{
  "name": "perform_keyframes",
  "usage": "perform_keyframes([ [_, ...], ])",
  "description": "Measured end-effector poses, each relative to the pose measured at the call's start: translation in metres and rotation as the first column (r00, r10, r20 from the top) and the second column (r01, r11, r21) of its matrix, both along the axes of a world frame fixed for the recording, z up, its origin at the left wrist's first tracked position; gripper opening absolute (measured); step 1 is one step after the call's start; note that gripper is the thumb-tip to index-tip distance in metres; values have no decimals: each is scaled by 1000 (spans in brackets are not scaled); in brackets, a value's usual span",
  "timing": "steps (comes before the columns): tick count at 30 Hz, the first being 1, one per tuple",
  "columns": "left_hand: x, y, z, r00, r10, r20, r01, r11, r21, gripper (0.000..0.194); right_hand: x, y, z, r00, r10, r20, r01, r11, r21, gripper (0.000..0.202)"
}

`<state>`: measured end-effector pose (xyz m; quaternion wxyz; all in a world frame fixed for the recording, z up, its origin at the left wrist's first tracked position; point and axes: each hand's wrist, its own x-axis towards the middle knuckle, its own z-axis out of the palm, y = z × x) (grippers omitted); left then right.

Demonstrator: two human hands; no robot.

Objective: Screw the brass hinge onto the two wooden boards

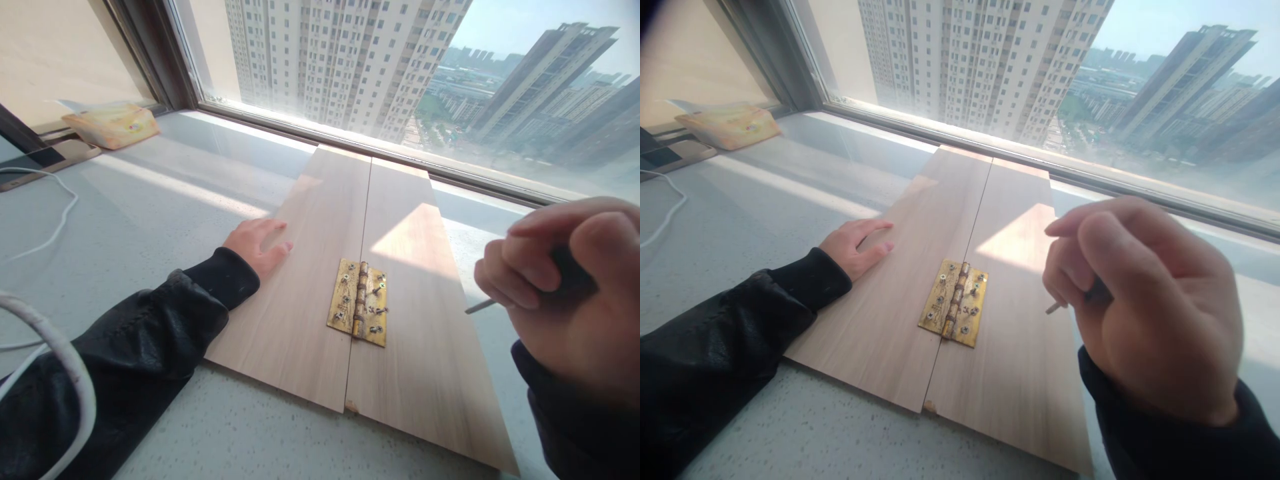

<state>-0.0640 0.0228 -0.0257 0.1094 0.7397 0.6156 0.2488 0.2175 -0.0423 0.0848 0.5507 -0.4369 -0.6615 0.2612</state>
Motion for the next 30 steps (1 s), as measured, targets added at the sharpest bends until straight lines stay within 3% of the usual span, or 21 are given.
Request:
perform_keyframes([
  [1,0,0,0,1000,7,-1,-7,1000,5,57,-5,5,3,980,-21,-200,8,998,-67,30],
  [3,1,0,-1,1000,24,1,-24,1000,16,57,-14,16,2,922,-17,-387,-31,993,-118,32],
  [6,1,0,0,1000,24,-2,-24,1000,3,58,-23,28,-10,843,91,-530,-173,979,-106,22],
  [9,1,0,1,1000,15,-7,-15,1000,-15,58,-26,30,-21,799,136,-586,-233,968,-93,22],
  [18,0,1,-5,1000,22,-14,-22,999,26,55,-33,28,-35,786,240,-571,-331,942,-61,22],
  [30,-1,1,-4,1000,5,-7,-5,1000,29,54,-27,29,-41,912,220,-346,-271,956,-108,19],
])
